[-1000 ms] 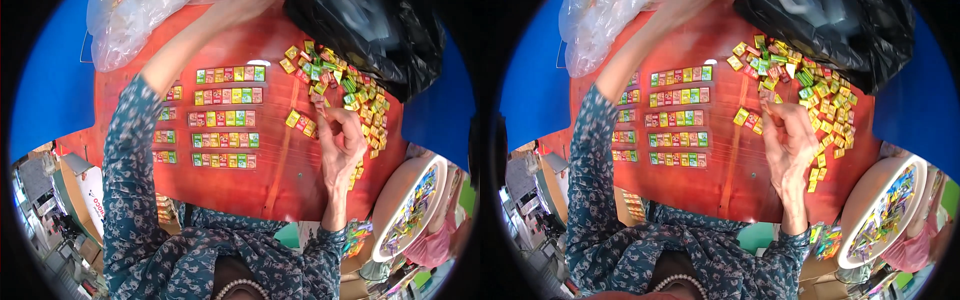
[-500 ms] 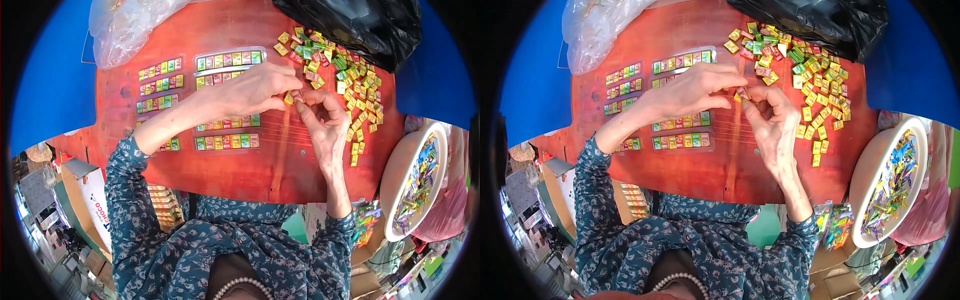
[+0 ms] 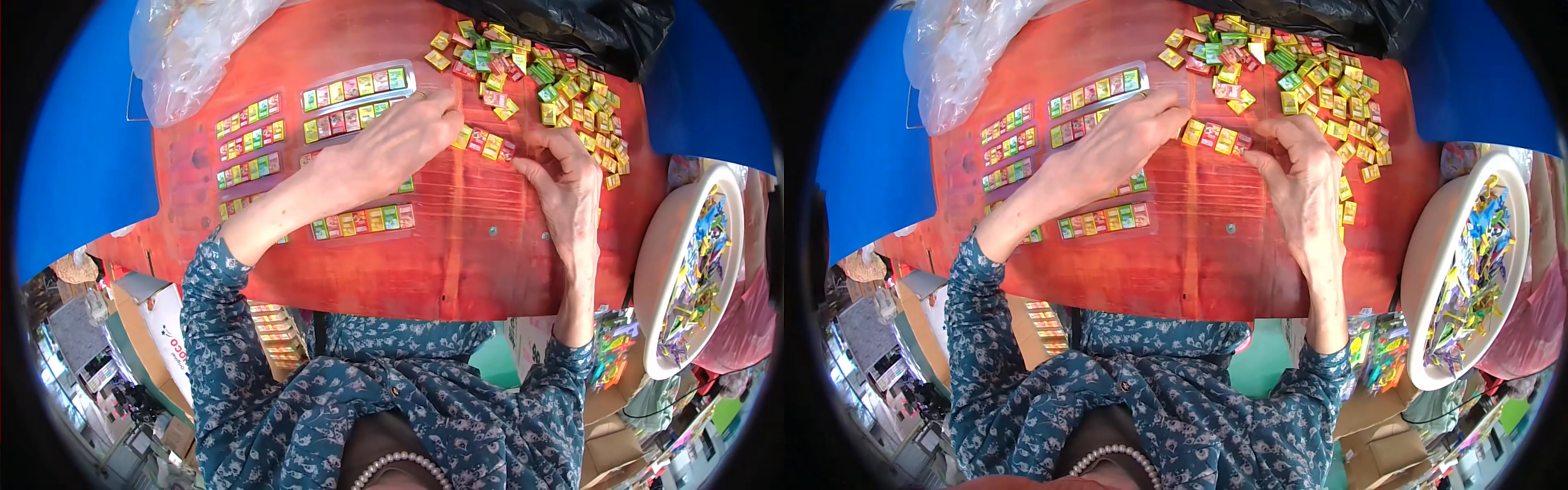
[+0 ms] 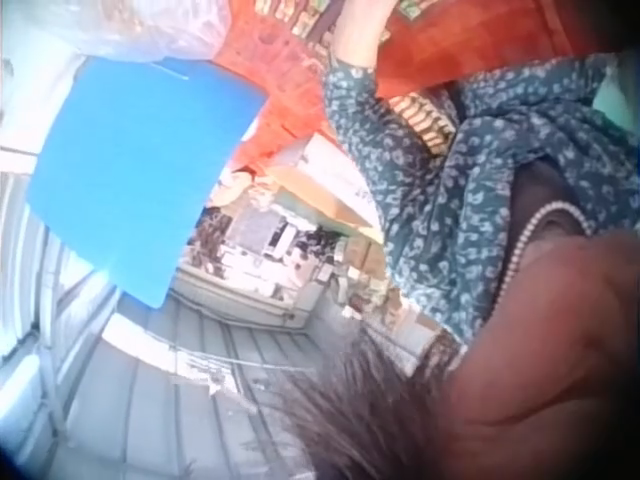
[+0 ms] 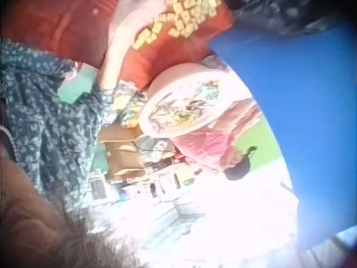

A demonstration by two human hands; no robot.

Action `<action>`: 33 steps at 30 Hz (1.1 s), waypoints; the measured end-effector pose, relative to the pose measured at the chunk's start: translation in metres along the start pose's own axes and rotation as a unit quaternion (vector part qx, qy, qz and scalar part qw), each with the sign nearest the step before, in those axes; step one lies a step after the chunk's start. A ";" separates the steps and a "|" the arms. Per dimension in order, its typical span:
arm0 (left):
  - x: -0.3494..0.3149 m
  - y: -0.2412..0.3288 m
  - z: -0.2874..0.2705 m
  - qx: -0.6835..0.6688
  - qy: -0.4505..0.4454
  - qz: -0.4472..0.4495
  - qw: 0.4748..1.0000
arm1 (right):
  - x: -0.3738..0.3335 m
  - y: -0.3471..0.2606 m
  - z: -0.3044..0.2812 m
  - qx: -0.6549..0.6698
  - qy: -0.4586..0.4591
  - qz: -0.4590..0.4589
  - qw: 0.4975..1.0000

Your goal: Sorting and placing small wrapped candies into clear plastic tray containers.

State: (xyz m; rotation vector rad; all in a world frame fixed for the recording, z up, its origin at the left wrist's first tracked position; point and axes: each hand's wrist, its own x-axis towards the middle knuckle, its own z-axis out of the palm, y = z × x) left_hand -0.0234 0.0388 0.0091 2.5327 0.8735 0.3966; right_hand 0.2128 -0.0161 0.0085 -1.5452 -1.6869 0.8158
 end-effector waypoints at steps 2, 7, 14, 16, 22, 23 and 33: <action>0.000 -0.004 0.000 -0.008 -0.010 0.002 1.000 | -0.002 -0.001 -0.002 -0.017 -0.013 0.019 1.000; 0.003 -0.004 0.000 -0.049 -0.008 0.007 0.999 | -0.003 0.006 0.003 -0.033 -0.035 -0.073 0.996; 0.010 -0.007 0.004 -0.065 -0.032 -0.024 0.997 | 0.005 0.000 0.015 -0.093 -0.057 -0.102 0.989; 0.012 -0.010 0.006 -0.057 -0.062 -0.027 0.996 | 0.007 0.001 0.018 -0.090 -0.062 -0.100 0.989; 0.014 -0.006 0.005 -0.060 -0.055 -0.036 0.996 | 0.010 0.002 0.016 -0.069 -0.077 -0.099 0.990; 0.013 -0.006 0.008 -0.100 0.016 0.002 0.995 | 0.010 0.002 0.017 -0.074 -0.077 -0.102 0.989; 0.010 0.003 0.003 -0.092 -0.019 -0.031 0.995 | 0.058 0.015 -0.006 -0.256 0.046 -0.124 0.957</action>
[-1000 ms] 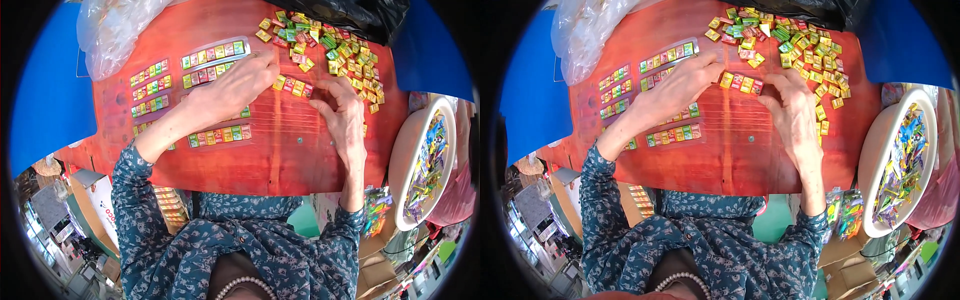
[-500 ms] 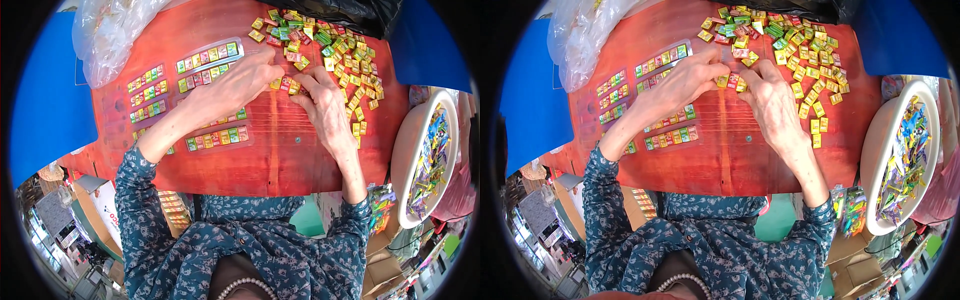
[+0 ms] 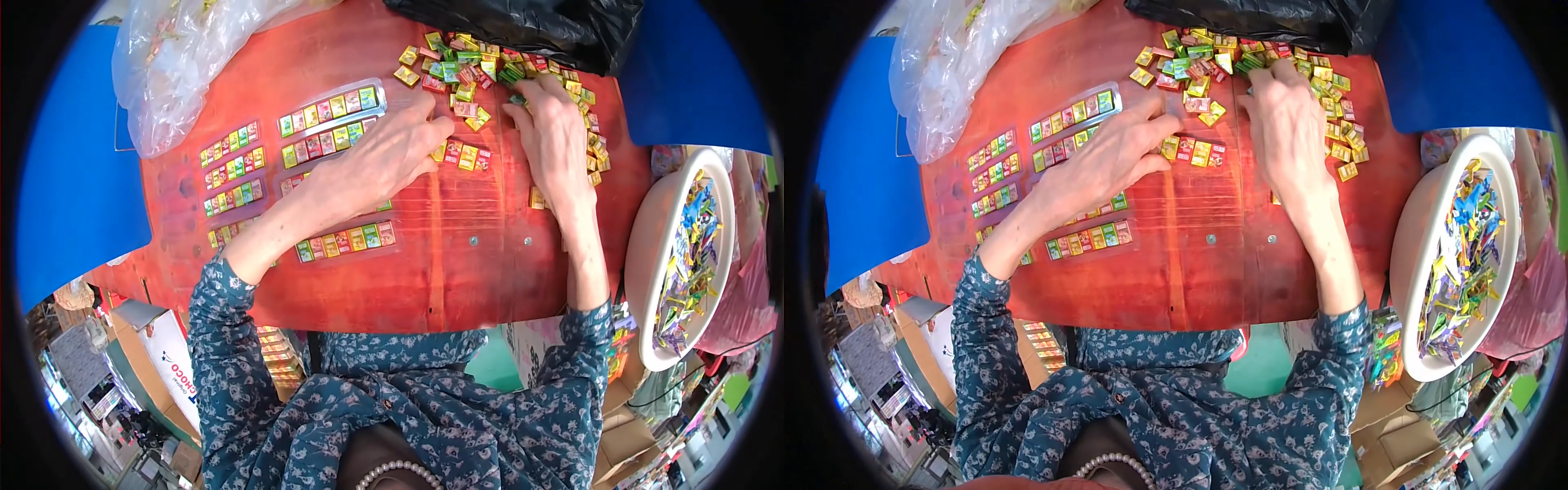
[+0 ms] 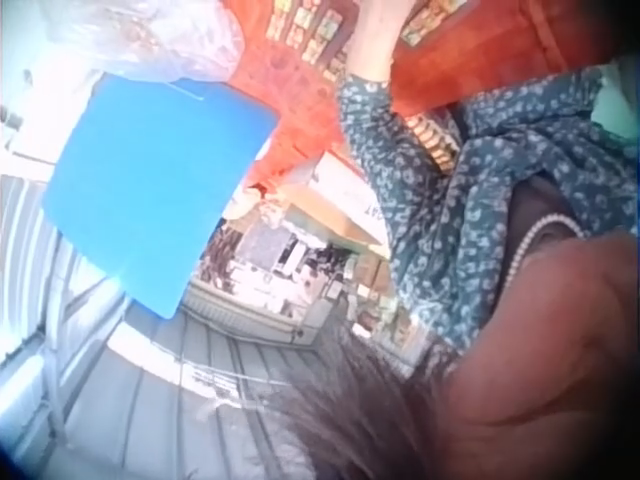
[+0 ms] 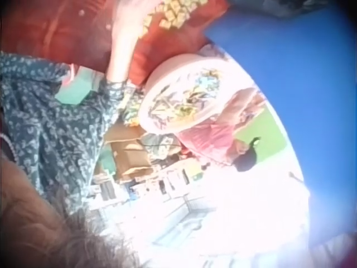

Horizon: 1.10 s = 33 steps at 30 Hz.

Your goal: Sorting and placing small wrapped candies into clear plastic tray containers.

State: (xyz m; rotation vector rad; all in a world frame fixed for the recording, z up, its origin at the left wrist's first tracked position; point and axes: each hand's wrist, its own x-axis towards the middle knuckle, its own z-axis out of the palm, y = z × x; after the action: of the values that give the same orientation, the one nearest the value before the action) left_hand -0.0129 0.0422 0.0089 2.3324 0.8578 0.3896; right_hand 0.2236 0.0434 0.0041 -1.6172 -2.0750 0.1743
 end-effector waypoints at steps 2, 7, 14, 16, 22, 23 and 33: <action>0.002 0.000 0.001 0.005 0.011 0.013 1.000 | 0.002 -0.001 0.006 -0.071 -0.002 0.016 0.997; 0.003 -0.002 0.000 0.010 0.013 0.009 1.000 | 0.002 -0.004 0.012 -0.122 0.013 0.004 0.992; -0.002 -0.013 0.003 -0.014 0.023 0.038 0.999 | -0.007 0.004 0.009 -0.137 0.027 0.023 0.990; -0.002 -0.016 0.004 -0.030 0.034 0.051 0.998 | -0.004 0.012 0.013 -0.126 0.075 -0.035 0.989; -0.001 -0.017 0.005 -0.014 0.028 0.041 0.999 | -0.002 0.012 0.014 -0.053 0.086 -0.036 0.994; -0.001 -0.017 0.006 -0.017 0.038 0.047 0.998 | -0.003 0.015 0.014 -0.038 0.080 -0.016 0.996; -0.001 -0.023 0.008 -0.006 0.036 0.049 0.998 | -0.030 0.000 -0.020 0.103 -0.060 -0.003 0.993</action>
State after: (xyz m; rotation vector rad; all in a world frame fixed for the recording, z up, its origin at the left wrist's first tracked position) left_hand -0.0213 0.0521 -0.0121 2.3676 0.7727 0.5216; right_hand 0.2376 0.0114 0.0119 -1.5087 -2.0725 0.4772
